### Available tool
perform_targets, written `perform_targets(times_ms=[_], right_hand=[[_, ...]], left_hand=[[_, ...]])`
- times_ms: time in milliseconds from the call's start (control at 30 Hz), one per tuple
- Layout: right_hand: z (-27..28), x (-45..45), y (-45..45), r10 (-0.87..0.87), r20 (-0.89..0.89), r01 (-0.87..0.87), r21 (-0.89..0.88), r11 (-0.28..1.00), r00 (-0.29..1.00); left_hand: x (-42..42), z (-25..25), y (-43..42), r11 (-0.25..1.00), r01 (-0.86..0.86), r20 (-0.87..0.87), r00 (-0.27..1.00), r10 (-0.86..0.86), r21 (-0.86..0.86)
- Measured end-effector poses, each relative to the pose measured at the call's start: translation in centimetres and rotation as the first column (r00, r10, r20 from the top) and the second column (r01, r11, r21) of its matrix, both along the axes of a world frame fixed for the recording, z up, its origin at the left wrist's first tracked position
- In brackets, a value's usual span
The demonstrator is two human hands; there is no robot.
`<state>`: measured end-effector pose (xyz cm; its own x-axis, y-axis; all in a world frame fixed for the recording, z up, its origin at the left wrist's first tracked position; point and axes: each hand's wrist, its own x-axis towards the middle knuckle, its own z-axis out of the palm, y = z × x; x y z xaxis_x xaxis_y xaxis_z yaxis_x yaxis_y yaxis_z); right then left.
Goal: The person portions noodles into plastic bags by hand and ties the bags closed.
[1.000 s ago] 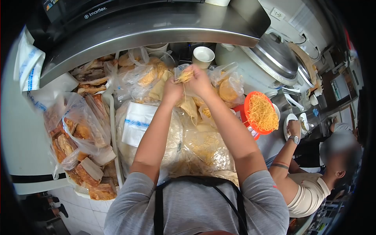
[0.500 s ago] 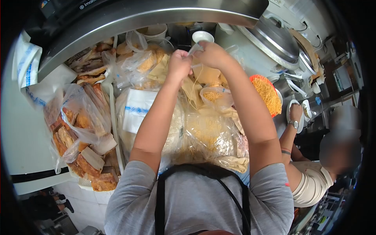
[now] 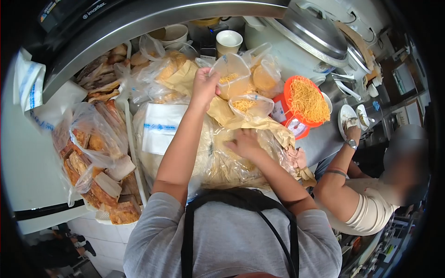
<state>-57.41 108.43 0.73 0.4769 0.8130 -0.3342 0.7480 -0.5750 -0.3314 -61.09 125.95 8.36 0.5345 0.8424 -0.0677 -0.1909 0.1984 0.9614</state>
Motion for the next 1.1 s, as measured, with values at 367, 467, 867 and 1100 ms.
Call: perform_targets(times_ms=[367,467,867,1100], right_hand=[[-1.7,-0.2,-6.8,0.462,0.212,-0.504,0.244,0.828,0.861],[-1.3,1.5,-9.3,0.254,0.145,-0.274,0.133,0.953,0.956],[6.4,3.5,-7.7,0.027,-0.508,0.147,0.301,0.942,0.861],[2.6,-2.7,-3.8,0.281,-0.178,-0.262,0.126,0.957,0.943]], left_hand=[[-1.2,-3.1,-1.7,0.888,0.404,-0.602,0.773,-0.202,0.220],[-0.3,-0.5,-3.7,0.938,0.341,-0.408,0.867,-0.287,0.064],[-0.2,5.8,-1.4,0.526,0.364,-0.482,0.870,0.103,0.769],[-10.0,-0.4,-11.0,0.477,0.799,-0.920,0.235,0.313,0.366]])
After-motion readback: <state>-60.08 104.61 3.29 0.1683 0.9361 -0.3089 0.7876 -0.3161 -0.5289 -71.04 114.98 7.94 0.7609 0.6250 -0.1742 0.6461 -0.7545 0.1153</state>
